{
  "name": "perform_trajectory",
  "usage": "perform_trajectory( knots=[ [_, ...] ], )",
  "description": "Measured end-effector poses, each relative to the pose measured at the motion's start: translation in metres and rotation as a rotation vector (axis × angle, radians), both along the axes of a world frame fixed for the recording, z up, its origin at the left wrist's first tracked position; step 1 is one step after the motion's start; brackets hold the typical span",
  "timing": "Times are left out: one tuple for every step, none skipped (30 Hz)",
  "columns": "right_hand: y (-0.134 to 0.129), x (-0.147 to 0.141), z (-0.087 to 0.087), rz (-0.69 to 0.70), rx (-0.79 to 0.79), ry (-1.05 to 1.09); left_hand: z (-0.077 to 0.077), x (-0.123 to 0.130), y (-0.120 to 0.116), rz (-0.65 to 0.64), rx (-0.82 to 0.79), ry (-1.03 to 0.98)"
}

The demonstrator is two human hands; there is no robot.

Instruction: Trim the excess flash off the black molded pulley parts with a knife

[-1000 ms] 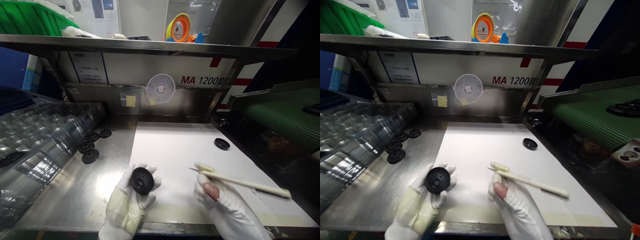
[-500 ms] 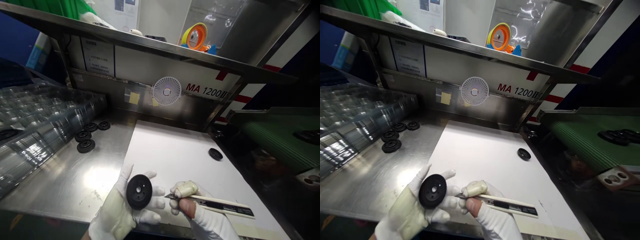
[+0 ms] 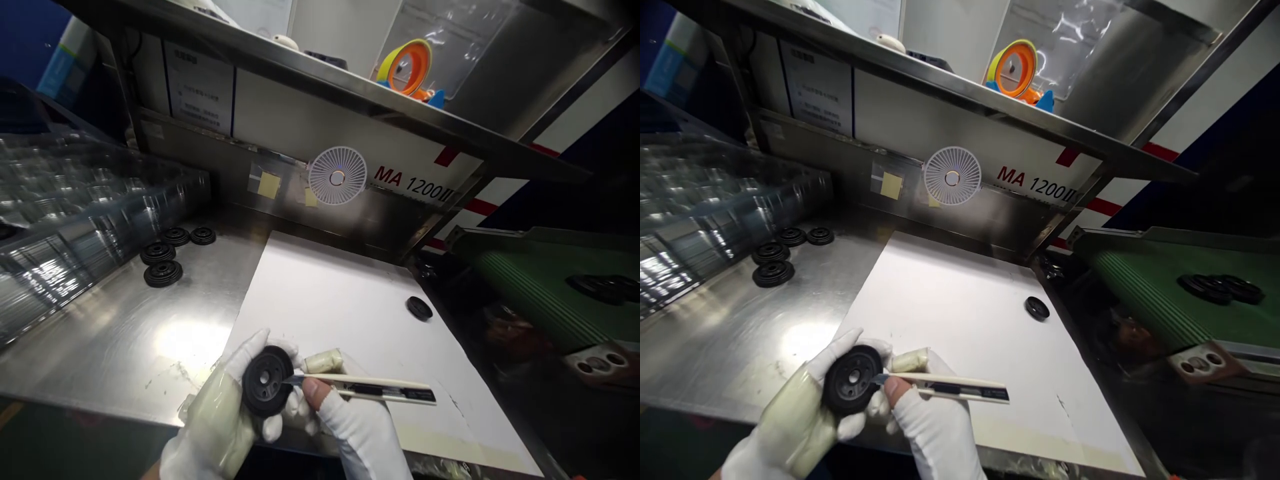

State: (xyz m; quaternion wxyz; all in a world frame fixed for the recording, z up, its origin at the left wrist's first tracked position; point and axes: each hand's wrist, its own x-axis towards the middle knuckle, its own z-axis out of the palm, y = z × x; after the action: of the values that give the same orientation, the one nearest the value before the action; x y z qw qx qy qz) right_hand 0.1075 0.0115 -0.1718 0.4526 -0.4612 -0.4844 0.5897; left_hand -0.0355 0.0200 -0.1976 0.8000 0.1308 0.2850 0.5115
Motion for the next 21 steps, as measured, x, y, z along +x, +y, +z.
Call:
perform_trajectory(
  knots=[
    [0.0, -0.003, -0.003, 0.016, -0.015, 0.008, 0.0, 0.0, -0.001, -0.013, 0.027, 0.003],
    [0.001, -0.005, -0.007, 0.023, -0.039, 0.005, 0.001, 0.001, -0.002, -0.026, 0.05, 0.006],
    [0.001, -0.006, -0.009, 0.028, -0.068, -0.001, 0.002, 0.001, -0.003, -0.036, 0.066, 0.007],
    [0.0, -0.007, -0.012, 0.027, -0.097, -0.004, 0.002, 0.002, -0.003, -0.046, 0.076, 0.006],
    [0.0, -0.008, -0.014, 0.022, -0.123, -0.003, 0.002, 0.002, -0.004, -0.049, 0.083, 0.001],
    [0.0, -0.008, -0.015, 0.013, -0.14, 0.001, 0.001, 0.003, -0.004, -0.048, 0.091, -0.004],
    [-0.001, -0.008, -0.016, 0.003, -0.147, 0.006, 0.0, 0.003, -0.004, -0.043, 0.097, -0.006],
    [-0.001, -0.008, -0.017, -0.006, -0.149, 0.014, -0.001, 0.004, -0.004, -0.039, 0.103, -0.005],
    [-0.001, -0.008, -0.018, -0.009, -0.153, 0.024, -0.002, 0.004, -0.005, -0.037, 0.109, -0.003],
    [-0.001, -0.008, -0.019, -0.006, -0.158, 0.037, -0.004, 0.004, -0.005, -0.036, 0.116, -0.001],
    [-0.001, -0.008, -0.02, 0.0, -0.164, 0.05, -0.006, 0.004, -0.005, -0.037, 0.12, -0.004],
    [-0.001, -0.008, -0.021, 0.006, -0.168, 0.064, -0.007, 0.004, -0.004, -0.042, 0.123, -0.011],
    [0.0, -0.008, -0.022, 0.008, -0.17, 0.075, -0.009, 0.004, -0.004, -0.045, 0.124, -0.02],
    [0.0, -0.008, -0.024, 0.009, -0.171, 0.083, -0.01, 0.004, -0.004, -0.048, 0.126, -0.028],
    [0.0, -0.008, -0.026, 0.009, -0.174, 0.092, -0.011, 0.004, -0.003, -0.053, 0.124, -0.034],
    [0.001, -0.009, -0.028, 0.006, -0.178, 0.101, -0.012, 0.004, -0.003, -0.057, 0.12, -0.037],
    [0.001, -0.009, -0.029, 0.002, -0.186, 0.111, -0.013, 0.004, -0.002, -0.058, 0.116, -0.038],
    [0.001, -0.009, -0.03, -0.002, -0.192, 0.118, -0.013, 0.004, -0.001, -0.059, 0.112, -0.038],
    [0.002, -0.009, -0.03, -0.006, -0.191, 0.12, -0.014, 0.005, 0.0, -0.057, 0.107, -0.038],
    [0.002, -0.009, -0.03, -0.008, -0.184, 0.117, -0.014, 0.005, 0.001, -0.056, 0.101, -0.038],
    [0.002, -0.009, -0.029, -0.007, -0.171, 0.111, -0.015, 0.005, 0.001, -0.052, 0.094, -0.038]
  ],
)
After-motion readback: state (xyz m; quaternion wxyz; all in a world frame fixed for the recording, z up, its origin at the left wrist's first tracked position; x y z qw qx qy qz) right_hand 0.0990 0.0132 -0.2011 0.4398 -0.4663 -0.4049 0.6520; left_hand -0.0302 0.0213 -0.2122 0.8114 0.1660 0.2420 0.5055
